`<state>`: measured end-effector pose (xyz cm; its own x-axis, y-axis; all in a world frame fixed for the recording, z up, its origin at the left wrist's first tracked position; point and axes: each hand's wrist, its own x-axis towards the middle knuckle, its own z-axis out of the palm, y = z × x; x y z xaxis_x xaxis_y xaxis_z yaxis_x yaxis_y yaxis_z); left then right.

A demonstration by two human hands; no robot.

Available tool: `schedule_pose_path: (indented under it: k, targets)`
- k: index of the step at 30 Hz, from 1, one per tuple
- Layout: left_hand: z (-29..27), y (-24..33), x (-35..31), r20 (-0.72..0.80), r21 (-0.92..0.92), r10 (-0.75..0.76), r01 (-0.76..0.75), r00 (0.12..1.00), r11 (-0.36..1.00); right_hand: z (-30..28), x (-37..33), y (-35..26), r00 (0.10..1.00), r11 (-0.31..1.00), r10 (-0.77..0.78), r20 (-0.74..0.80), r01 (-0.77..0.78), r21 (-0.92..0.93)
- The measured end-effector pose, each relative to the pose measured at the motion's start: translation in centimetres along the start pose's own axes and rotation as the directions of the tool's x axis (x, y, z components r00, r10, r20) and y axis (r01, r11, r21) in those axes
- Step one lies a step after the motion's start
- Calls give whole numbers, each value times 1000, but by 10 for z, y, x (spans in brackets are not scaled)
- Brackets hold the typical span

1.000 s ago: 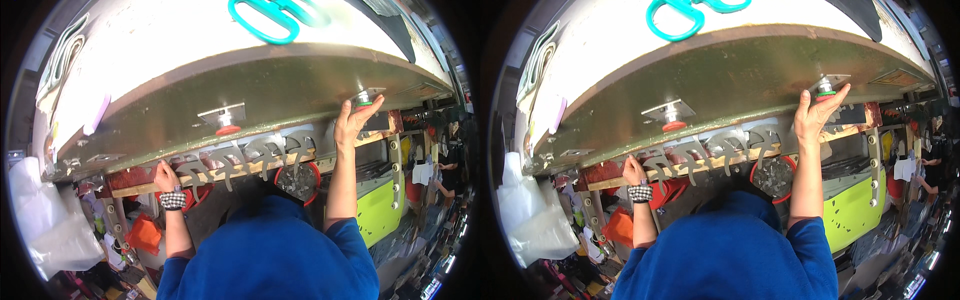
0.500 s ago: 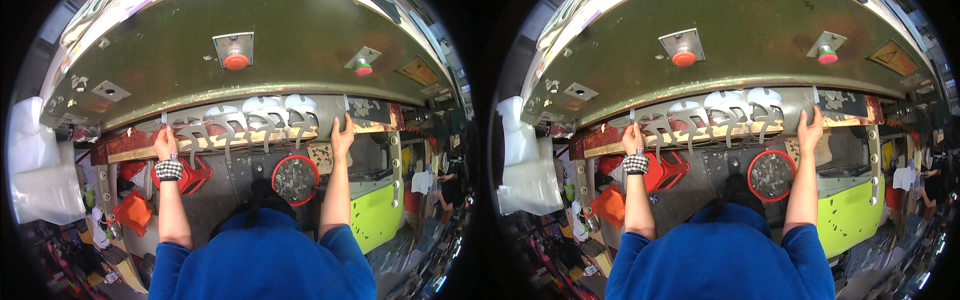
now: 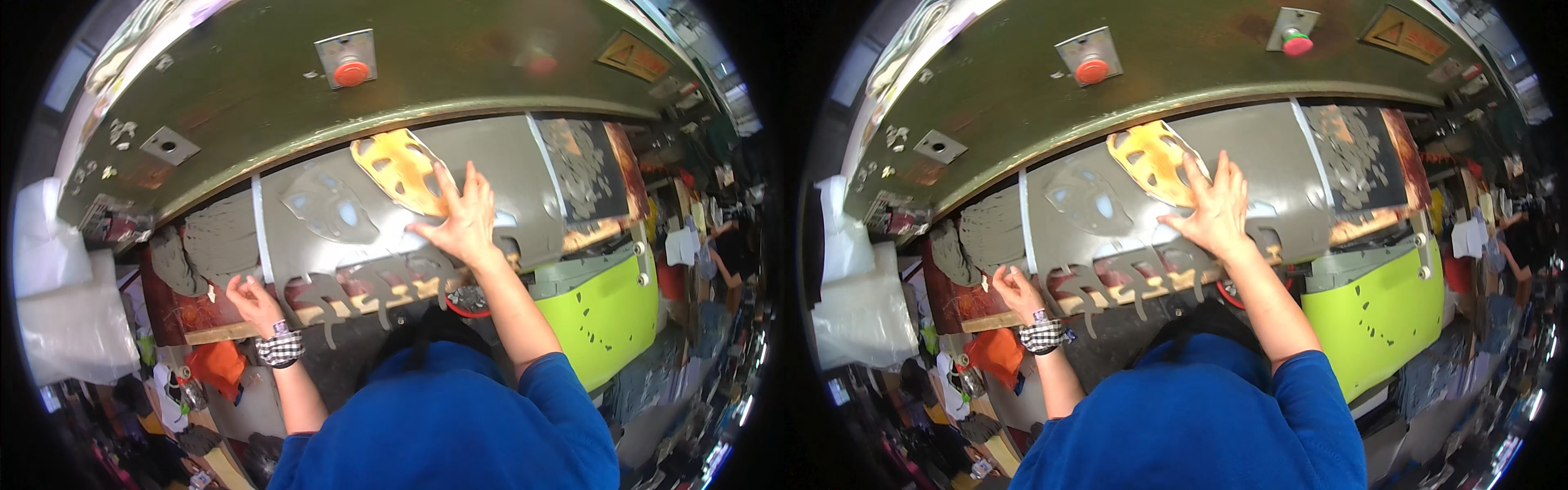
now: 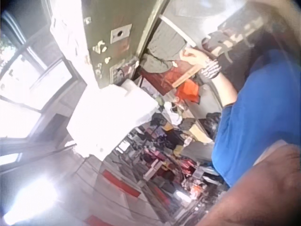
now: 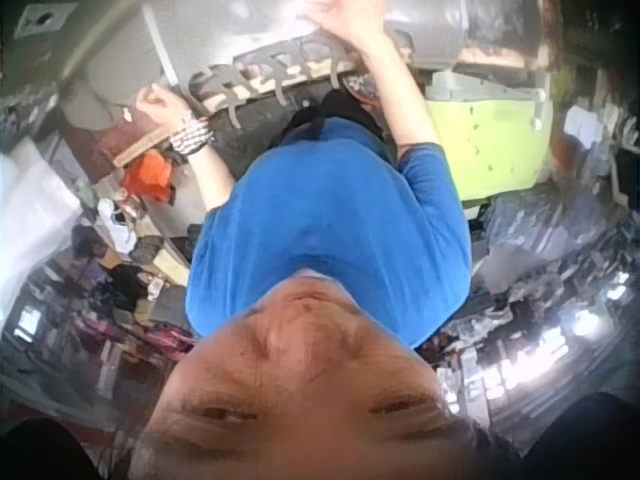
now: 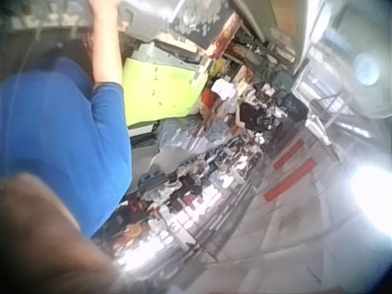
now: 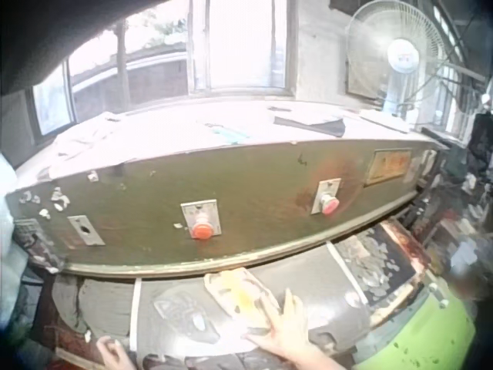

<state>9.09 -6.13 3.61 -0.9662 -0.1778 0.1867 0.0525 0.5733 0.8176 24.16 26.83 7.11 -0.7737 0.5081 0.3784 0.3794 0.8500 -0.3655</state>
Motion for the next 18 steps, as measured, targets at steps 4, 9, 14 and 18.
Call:
schedule_pose_path:
  k: [4, 9, 14, 18]
  targets:
    - [38, 51, -23, 235, 132, 530, -567, 814, 813, -3, -15, -24, 996, 999, 3, 95, 1, -42]
    - [91, 90, -75, 528, 170, 455, -614, 717, 770, -35, -56, -20, 986, 975, 89, 138, -115, 188]
    - [66, 84, -115, 581, 350, 376, -638, 722, 686, -84, -59, 38, 653, -43, 375, 658, -697, 716]
    - [51, 73, -136, 568, 372, 384, -643, 728, 669, -116, -78, 94, 836, 271, 515, 192, -371, 888]
